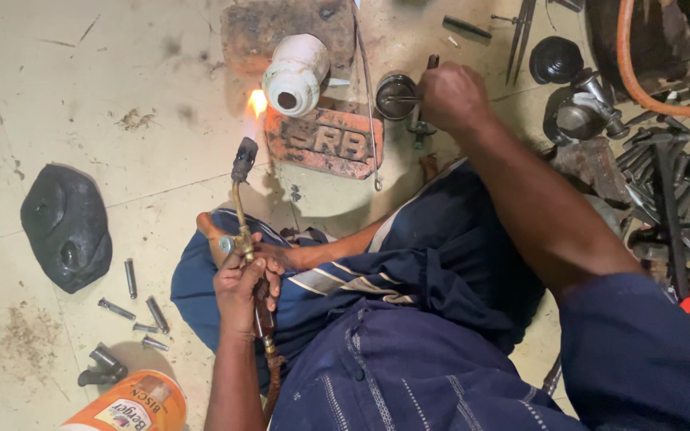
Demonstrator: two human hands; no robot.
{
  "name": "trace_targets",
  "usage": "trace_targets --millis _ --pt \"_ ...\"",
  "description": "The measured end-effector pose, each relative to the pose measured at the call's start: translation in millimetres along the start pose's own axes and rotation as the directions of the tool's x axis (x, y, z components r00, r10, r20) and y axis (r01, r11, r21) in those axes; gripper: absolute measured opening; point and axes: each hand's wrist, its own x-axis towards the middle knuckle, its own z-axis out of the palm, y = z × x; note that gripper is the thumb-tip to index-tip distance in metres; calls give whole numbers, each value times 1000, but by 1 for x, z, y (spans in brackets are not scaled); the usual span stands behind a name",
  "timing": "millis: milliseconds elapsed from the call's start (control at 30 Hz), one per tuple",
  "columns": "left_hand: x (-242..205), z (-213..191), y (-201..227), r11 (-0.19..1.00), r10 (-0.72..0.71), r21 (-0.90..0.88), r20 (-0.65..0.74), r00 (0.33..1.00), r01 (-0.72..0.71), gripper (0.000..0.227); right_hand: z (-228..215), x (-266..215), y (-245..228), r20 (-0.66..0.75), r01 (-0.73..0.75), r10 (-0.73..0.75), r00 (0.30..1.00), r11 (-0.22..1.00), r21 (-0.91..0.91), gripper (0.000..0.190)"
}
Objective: The person sits on the floor and uses a blowtorch to heat a small white ceramic crucible resting on a brick. They hold a metal rod in the flame and repeatedly dip it into a small container, then back into the crucible, continuing the heating process.
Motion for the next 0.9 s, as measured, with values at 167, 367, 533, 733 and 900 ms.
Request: trace_targets --millis 167,367,533,733,900 --pt "-1 -2 -2 1000 16 -5 9 1000 -16 43 -16 -11 5 -81 -11 14 997 999 35 19" --pt "-1 0 0 1000 19 6 5 1000 -19 44 -4 -5 0 -190 97 -87 978 994 44 15" --pt "-2 -1 0 1000 8 1 -1 1000 -8 44 5 0 0 -186 152 -159 970 987 -48 14" --pt "-1 -2 0 1000 8 -9 5 1000 -8 45 1 -2 -2 -99 67 -64 993 997 24 17" --pt "0 -2 2 1000 14 -6 15 1000 -14 45 -2 0 -3 -79 78 -79 994 997 -19 18"
